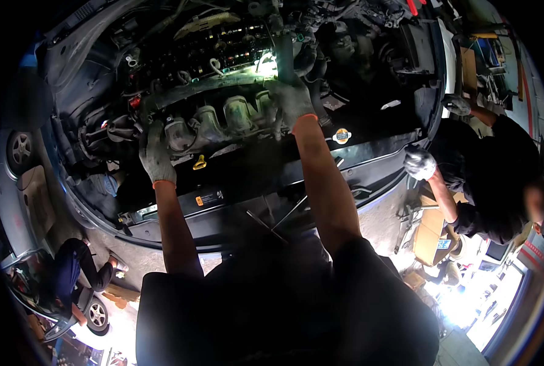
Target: The person works on a car engine while another person assists by holding a light. They use a socket wrench and their hands to remove a large engine component and set it aside.
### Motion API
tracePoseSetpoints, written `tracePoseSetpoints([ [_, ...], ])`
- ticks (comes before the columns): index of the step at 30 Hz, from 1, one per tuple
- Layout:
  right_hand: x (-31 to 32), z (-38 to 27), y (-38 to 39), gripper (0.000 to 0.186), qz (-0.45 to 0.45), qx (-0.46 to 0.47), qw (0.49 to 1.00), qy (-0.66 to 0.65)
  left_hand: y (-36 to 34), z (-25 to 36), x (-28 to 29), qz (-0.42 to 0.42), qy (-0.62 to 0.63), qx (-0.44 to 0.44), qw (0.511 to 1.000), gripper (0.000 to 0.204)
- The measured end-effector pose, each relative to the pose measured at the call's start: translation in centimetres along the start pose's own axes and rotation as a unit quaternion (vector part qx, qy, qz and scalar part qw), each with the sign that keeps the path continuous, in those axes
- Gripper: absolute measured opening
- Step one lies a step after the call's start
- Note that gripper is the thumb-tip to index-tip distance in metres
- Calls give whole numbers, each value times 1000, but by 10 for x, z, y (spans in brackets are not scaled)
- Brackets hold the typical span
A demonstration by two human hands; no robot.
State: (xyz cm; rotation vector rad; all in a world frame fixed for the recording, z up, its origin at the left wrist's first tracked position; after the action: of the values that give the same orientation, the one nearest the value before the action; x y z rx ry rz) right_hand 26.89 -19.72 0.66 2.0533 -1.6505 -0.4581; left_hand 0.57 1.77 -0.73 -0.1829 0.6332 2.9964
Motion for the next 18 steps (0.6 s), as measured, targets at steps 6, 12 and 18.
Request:
tracePoseSetpoints([
  [6, 65, -5, 23, 29, -26, 54, 985, -160, 76, 43, -22, -174, 55, -37, 982, 32],
  [12, 147, 0, -23, 34, -155, -4, 926, -345, 179, 72, -75, -408, -4, -15, 913, 29],
  [18, 230, -25, -44, 25, -72, 343, 902, 252, 285, 48, -129, -493, -67, -477, 725, 24],
])
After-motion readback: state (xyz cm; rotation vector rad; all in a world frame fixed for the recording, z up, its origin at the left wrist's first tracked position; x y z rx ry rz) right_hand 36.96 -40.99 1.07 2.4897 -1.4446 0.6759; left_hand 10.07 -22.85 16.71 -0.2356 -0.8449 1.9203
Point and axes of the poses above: each hand's wrist, its own y-axis away from the middle knuckle, its own x-axis out of the back of the hand, z = x × y, the point moved 2 cm from there along -y, towards the middle knuckle, and after that the axes turned 11 degrees about z, right-handed, at the moved point
